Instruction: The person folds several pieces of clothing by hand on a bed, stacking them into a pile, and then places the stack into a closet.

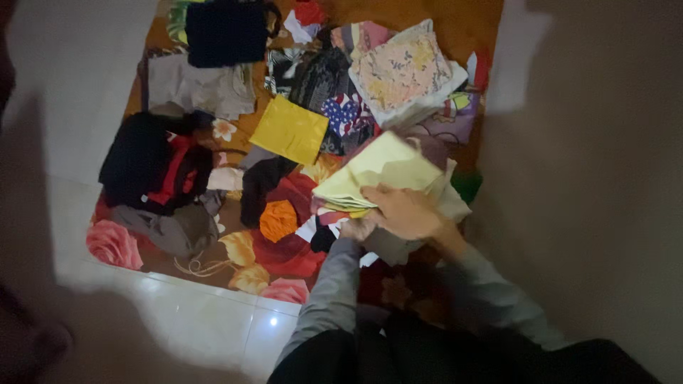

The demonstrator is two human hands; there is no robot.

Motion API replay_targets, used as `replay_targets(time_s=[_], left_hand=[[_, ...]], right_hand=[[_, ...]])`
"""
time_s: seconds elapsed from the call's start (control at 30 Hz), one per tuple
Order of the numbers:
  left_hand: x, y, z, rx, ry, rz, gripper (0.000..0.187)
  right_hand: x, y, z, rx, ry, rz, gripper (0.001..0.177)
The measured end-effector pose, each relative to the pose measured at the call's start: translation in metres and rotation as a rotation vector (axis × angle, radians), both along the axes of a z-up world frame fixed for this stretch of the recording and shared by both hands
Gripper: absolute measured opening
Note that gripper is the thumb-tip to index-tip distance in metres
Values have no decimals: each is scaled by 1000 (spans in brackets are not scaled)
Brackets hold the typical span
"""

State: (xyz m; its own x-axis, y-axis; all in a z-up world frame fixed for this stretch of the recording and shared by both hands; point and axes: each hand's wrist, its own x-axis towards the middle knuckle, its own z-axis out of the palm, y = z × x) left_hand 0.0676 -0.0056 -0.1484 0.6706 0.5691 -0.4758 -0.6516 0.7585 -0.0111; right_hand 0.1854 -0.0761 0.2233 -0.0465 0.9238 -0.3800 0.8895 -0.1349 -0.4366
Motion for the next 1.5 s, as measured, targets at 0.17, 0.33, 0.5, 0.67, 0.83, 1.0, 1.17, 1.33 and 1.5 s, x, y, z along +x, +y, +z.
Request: replay_targets(time_s=[0.17,0.33,0.5,0.67,0.83,1.0,1.17,1.33,1.5], left_hand=[[7,31,-2,244,-24,-54,56],[-48,52,18,78,454,-364,72],[-78,48,128,1079,1606,54,42],[-24,32,241,1679,1679,207,41],[34,16,240,2096,1592,-178,78],[52,3,207,2094,1821,-196,75],[66,-5,186,2021,1914,-313,71],[70,1,171,2009,1922,-332,78],[67,14,167,1946,1923,-412,78]], right_hand=[[-2,-3,5,237,-44,106,46],[-9,-12,-95,-14,-23,84,70],[-8,-24,-132,183,-85,212,76],[28,4,-114,-120,-75,236,64],[124,28,-143,-141,491,165,23],[205,74,-172,217,555,57,13],[230,169,-236,201,1020,-676,26],[238,219,-347,108,1451,-968,16],[237,237,-387,364,1823,-925,23]])
